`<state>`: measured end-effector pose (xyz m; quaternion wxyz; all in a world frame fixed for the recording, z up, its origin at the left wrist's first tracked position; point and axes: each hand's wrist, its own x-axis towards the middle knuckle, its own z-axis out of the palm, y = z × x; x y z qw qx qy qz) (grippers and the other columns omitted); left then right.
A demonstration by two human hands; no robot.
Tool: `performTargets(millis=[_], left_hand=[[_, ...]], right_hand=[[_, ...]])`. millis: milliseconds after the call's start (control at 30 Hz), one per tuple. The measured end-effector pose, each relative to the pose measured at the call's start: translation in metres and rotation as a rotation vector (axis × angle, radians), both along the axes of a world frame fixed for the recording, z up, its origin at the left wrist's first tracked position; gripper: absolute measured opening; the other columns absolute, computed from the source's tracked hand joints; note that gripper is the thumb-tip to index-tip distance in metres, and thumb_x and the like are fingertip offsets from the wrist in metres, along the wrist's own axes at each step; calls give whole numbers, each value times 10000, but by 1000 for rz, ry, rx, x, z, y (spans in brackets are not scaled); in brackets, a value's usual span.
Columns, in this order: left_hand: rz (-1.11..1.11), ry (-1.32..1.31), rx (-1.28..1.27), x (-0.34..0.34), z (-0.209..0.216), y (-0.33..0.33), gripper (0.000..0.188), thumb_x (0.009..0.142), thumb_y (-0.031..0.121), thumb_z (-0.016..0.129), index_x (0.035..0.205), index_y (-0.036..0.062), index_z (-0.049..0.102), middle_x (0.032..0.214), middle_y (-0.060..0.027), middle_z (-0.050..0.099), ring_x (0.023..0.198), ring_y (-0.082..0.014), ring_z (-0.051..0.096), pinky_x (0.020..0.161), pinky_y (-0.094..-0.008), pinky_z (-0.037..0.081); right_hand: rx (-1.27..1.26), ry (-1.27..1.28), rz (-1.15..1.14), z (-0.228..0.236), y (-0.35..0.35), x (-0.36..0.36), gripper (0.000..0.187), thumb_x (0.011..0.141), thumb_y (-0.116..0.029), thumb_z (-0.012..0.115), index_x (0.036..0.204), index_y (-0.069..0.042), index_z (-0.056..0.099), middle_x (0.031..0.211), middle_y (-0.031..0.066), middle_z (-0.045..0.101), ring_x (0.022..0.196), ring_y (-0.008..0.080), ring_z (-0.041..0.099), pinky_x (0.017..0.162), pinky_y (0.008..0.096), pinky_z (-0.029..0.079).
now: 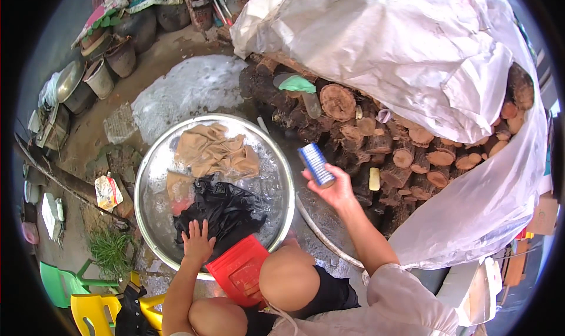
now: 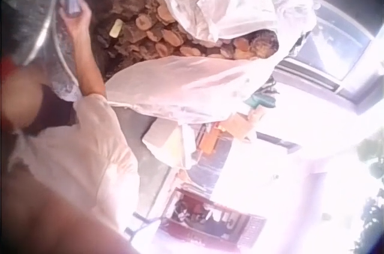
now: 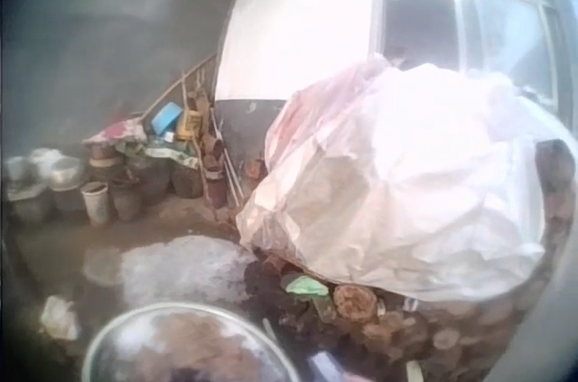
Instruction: The person washes clothes in a large basin by hand, using a washboard and a brush to scrub a black garment before rinsing it in the soapy water.
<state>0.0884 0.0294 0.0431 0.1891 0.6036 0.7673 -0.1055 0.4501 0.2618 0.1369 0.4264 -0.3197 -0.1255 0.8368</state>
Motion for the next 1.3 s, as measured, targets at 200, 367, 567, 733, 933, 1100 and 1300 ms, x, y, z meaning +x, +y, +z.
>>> performTargets(millis=[200, 367, 567, 733, 933, 1100, 1300], left_hand=[[-4, -12, 2, -4, 3, -16, 704, 921, 440, 449, 1477, 83, 205, 1504, -220, 233, 1398, -354, 212, 1087, -575, 196], [9, -77, 5, 6, 2, -12, 695, 924, 442, 437, 1476, 87, 209, 1507, -217, 226, 1394, -353, 227, 1099, -566, 175], [39, -95, 26, -3, 2, -22, 692, 925, 442, 435, 1478, 95, 205, 1509, -212, 220, 1391, -345, 234, 1100, -567, 171], [49, -110, 50, 5, -1, -18, 685, 923, 432, 441, 1477, 97, 214, 1510, -212, 218, 1394, -344, 227, 1102, -565, 167], [69, -72, 156, -7, -10, -34, 668, 914, 431, 463, 1458, 96, 266, 1497, -205, 255, 1376, -329, 269, 1088, -555, 195], [24, -81, 248, 14, -20, -6, 640, 907, 429, 486, 1435, 113, 310, 1475, -184, 301, 1359, -311, 300, 1096, -546, 187], [211, -81, 681, -1, 5, 4, 493, 839, 339, 591, 1266, 104, 513, 1307, -166, 492, 1235, -316, 425, 971, -495, 321]], right_hand=[[289, -209, -486, 57, 37, 62, 363, 883, -139, 549, 1155, 72, 433, 1101, 243, 577, 1019, 388, 607, 862, 443, 556], [287, -492, -525, 67, 107, 117, 399, 893, -277, 554, 1163, 10, 491, 928, 137, 601, 579, 275, 629, 416, 308, 465], [339, -487, -431, 81, 121, 95, 331, 918, -135, 500, 1196, 35, 440, 1108, 179, 541, 764, 321, 661, 622, 334, 570], [503, -581, -526, 65, 125, 93, 467, 911, -34, 502, 1268, 81, 224, 1040, 223, 540, 838, 349, 673, 664, 377, 589], [520, -960, -407, 49, 132, 63, 392, 891, -234, 646, 1113, -2, 421, 845, 141, 609, 601, 237, 659, 480, 308, 544], [490, -1045, -574, 42, 97, 105, 415, 833, -350, 707, 1046, -56, 505, 749, 31, 562, 517, 97, 530, 414, 196, 392], [1023, -932, 197, -47, -18, -71, 213, 920, -182, 570, 1105, -77, 575, 893, 29, 609, 737, 91, 568, 619, 233, 495]])
